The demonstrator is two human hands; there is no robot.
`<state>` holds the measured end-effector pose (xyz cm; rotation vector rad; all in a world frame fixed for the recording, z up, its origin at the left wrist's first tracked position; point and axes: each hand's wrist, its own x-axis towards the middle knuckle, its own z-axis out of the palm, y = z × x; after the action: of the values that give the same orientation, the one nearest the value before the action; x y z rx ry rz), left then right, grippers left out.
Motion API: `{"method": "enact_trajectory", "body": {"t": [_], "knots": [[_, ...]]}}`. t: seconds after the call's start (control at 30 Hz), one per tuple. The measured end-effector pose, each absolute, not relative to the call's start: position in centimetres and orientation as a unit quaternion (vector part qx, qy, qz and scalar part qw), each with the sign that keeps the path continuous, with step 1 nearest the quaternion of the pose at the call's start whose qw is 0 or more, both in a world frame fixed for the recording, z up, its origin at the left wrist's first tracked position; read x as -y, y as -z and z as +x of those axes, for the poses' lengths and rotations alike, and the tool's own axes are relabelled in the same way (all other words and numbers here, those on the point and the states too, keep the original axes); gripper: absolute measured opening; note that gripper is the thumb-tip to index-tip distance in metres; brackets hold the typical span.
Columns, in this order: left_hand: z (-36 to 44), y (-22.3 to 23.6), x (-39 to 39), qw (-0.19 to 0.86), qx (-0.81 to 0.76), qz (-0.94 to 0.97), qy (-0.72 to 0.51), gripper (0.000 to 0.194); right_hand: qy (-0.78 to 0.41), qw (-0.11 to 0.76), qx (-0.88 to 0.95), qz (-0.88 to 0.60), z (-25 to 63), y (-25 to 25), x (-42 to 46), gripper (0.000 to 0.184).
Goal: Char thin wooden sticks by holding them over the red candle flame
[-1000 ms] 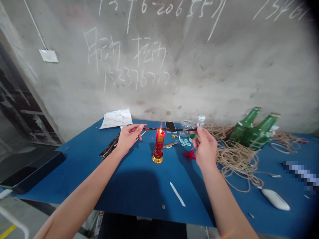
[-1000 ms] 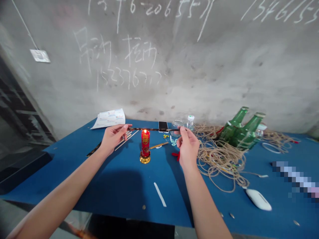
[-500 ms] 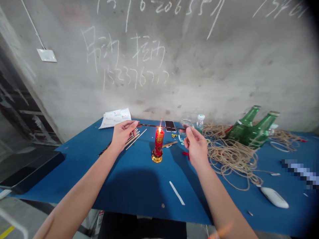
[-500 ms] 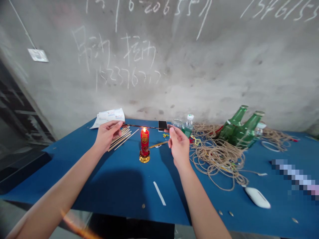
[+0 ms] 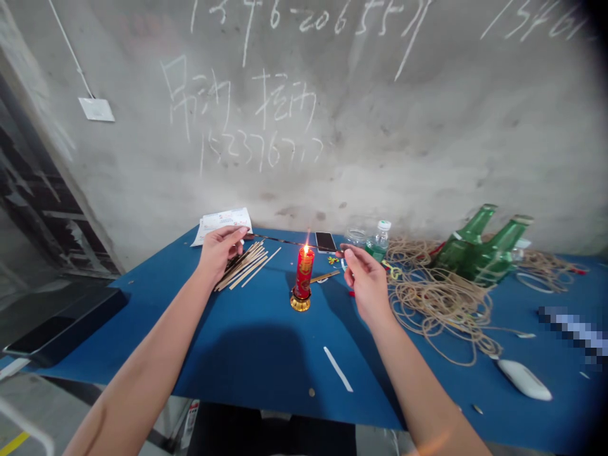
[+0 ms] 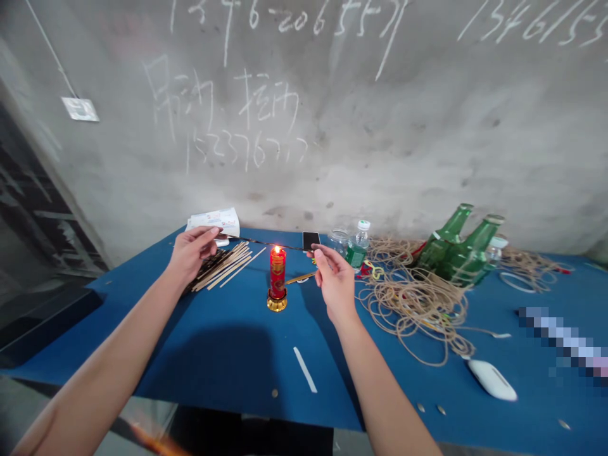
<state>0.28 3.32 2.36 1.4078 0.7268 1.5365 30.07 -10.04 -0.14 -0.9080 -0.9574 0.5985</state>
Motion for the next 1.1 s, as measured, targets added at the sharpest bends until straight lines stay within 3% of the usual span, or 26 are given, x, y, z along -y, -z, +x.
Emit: {"method": "enact_trajectory", "body": {"t": [0.87,1.1], "knots": [[-0.38,-2.44,-3.53,0.442,-0.311,0.578,-0.612,0.033,-0.280,0.752,0.439,-0.404,29.83,0.34,10.06,0.028],[-0.46,-2.43,-3.62,0.444,-0.309,0.577,-0.612,0.032,-0.279,0.751,0.437,-0.409,29.67,0.14,10.17,0.034]]}}
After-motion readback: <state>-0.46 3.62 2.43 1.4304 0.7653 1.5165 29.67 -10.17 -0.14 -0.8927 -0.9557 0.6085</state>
